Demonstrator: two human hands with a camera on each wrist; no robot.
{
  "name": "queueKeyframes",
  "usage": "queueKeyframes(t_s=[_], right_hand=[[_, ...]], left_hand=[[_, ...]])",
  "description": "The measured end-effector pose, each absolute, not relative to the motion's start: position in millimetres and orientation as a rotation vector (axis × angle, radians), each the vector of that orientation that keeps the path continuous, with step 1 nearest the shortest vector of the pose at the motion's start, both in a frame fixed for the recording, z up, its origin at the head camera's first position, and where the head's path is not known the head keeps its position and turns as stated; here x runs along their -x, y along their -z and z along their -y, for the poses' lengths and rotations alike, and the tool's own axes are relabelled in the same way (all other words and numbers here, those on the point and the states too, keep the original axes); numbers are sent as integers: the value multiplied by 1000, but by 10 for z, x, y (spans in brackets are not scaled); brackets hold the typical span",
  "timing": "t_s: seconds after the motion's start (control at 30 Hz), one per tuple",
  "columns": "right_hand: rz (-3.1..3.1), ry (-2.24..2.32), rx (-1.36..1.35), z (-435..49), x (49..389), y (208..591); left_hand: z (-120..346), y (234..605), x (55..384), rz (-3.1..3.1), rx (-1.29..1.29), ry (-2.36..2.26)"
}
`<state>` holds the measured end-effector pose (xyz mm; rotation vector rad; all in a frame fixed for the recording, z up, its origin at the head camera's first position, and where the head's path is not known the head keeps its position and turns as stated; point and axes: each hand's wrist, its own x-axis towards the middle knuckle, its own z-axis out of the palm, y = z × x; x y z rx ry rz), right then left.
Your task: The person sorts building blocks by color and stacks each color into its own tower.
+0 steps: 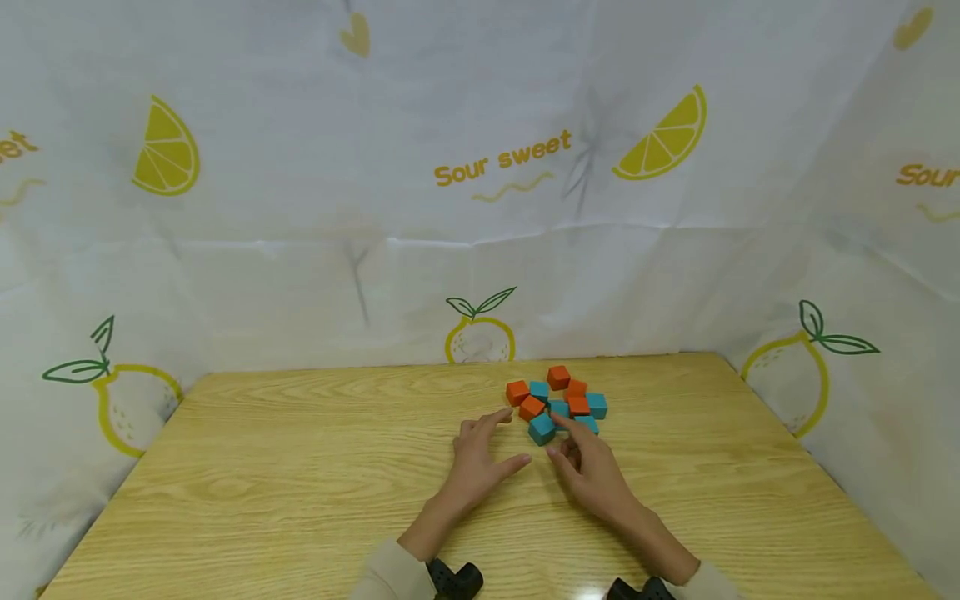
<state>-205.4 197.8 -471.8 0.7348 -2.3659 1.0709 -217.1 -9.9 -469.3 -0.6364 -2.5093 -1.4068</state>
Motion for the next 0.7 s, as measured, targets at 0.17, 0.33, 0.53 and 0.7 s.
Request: queueKeyframes(t_s=[0.17, 0.33, 0.53, 0.7], right_hand=[[2348, -1022, -754, -1963, 2068, 4721], [2367, -1027, -726, -1921, 2065, 4694], [2386, -1032, -682, -1877, 2072, 4671], [2387, -1028, -685, -1877, 2081, 4681]], left_hand=[[42, 4698, 2193, 2537, 615, 1377], [42, 4693, 2230, 2570, 630, 1343], [44, 4702, 2296, 2604, 640, 1297], [15, 4710, 2327, 2612, 625, 1323]])
